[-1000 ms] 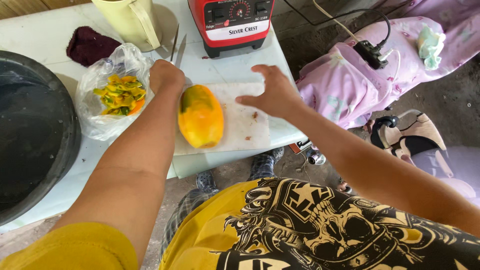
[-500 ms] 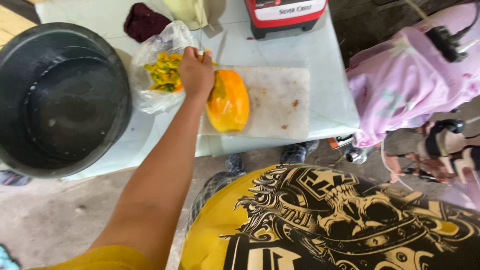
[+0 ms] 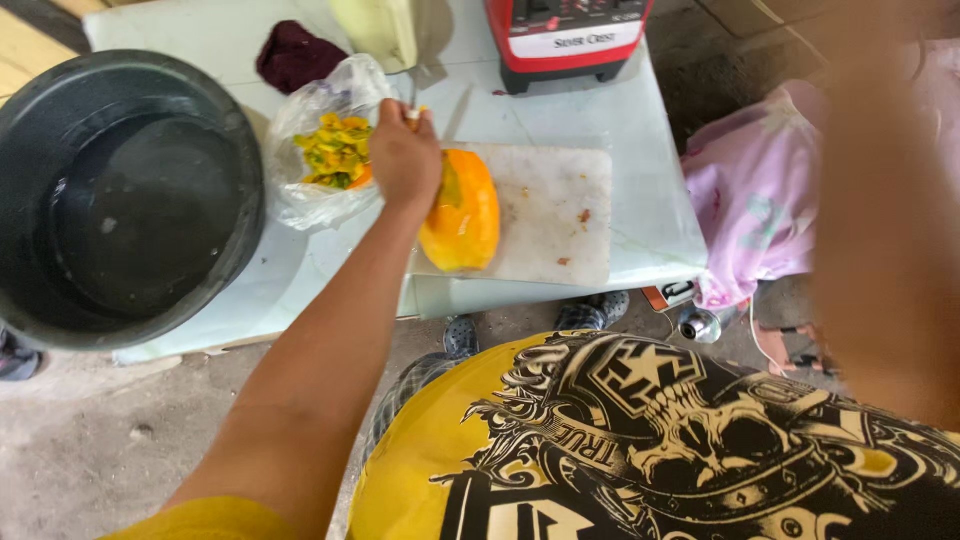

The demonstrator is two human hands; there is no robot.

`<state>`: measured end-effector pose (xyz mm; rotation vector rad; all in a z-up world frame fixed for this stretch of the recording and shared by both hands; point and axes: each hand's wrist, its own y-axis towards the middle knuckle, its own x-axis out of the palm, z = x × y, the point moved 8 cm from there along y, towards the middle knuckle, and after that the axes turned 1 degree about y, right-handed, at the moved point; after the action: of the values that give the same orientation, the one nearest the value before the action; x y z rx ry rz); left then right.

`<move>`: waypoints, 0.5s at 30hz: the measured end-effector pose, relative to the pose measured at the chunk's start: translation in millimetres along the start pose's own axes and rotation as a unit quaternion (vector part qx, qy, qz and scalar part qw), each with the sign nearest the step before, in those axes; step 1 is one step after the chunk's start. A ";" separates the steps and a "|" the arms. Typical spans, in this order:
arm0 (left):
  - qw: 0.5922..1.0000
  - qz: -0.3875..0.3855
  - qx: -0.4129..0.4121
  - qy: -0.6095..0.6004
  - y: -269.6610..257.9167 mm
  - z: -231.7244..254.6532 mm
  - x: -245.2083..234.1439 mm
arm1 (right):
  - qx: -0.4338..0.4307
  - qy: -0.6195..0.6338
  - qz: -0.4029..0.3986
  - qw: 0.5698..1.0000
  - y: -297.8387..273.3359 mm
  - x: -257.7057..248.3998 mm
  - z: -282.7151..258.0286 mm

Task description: The person washes a papaya in a black basin, then uses a knife to peel the skin off on a cutting board. The person collects the peels in a plastic bag and rinses the papaya again before placing it on the cutting board.

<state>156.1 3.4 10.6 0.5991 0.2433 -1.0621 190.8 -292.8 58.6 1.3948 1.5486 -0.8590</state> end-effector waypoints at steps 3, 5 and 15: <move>0.999 0.014 0.007 -0.034 -5.3 2.7 7.3 | -0.044 0.008 -0.103 0.994 -30.7 45.5 -69.0; 0.998 0.019 0.006 -0.063 -10.0 -1.0 10.5 | -0.071 0.021 -0.139 0.988 -67.9 79.2 -110.6; 0.988 0.098 -0.120 -0.024 8.1 -124.9 -54.0 | 0.014 0.124 -0.122 0.985 -88.8 88.9 -118.0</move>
<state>149.0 117.7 -63.5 0.3706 0.2604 -0.8411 84.9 -162.7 18.9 1.3922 1.9345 -0.8798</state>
